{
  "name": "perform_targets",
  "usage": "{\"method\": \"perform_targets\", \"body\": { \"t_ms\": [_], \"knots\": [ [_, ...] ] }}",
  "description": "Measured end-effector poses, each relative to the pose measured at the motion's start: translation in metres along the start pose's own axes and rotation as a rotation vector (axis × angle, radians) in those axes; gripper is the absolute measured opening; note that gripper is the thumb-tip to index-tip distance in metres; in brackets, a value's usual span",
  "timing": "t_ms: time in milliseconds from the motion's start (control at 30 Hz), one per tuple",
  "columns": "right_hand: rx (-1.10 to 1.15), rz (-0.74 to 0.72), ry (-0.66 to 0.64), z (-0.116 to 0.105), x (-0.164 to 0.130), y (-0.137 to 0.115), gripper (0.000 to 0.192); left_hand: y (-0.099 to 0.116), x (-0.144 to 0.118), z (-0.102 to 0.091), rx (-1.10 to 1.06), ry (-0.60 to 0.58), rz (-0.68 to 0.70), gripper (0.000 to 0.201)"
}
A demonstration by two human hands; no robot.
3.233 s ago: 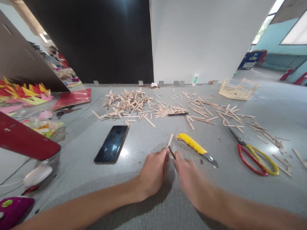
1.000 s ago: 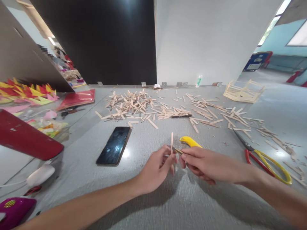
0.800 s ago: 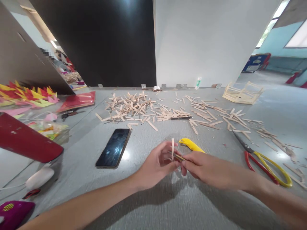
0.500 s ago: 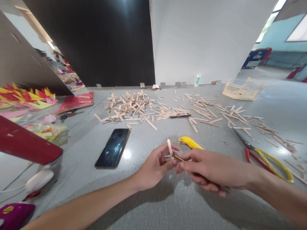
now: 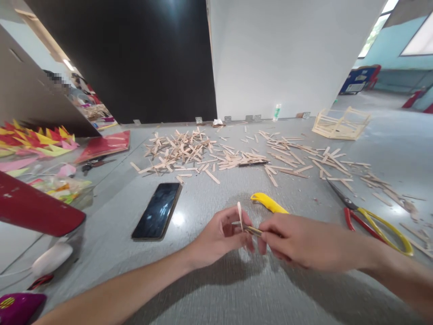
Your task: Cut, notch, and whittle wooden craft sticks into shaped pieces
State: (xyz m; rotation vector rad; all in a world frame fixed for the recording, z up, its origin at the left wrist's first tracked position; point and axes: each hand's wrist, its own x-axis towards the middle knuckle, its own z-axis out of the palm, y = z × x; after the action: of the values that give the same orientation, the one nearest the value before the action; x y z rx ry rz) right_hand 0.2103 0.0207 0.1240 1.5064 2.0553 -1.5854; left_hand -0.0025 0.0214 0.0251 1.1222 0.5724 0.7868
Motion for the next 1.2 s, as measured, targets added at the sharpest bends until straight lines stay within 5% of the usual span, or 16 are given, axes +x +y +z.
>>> {"method": "perform_targets", "body": {
  "t_ms": [133, 533, 867, 1200],
  "knots": [
    [-0.239, -0.101, 0.112, 0.002, 0.0, 0.007, 0.03, 0.0, 0.0, 0.002, 0.029, -0.019, -0.026, 0.038],
    [-0.298, -0.13, -0.126, -0.028, 0.011, 0.008, 0.027, -0.004, 0.0, 0.005, 0.058, -0.104, -0.068, 0.036],
    [-0.278, -0.176, -0.075, -0.027, 0.016, 0.012, 0.031, -0.005, 0.0, 0.009, 0.038, 0.028, -0.003, 0.043],
    [-0.3, -0.138, -0.173, -0.038, 0.011, 0.007, 0.026, -0.004, 0.001, 0.01, 0.032, -0.038, -0.069, 0.044]
  ]
}}
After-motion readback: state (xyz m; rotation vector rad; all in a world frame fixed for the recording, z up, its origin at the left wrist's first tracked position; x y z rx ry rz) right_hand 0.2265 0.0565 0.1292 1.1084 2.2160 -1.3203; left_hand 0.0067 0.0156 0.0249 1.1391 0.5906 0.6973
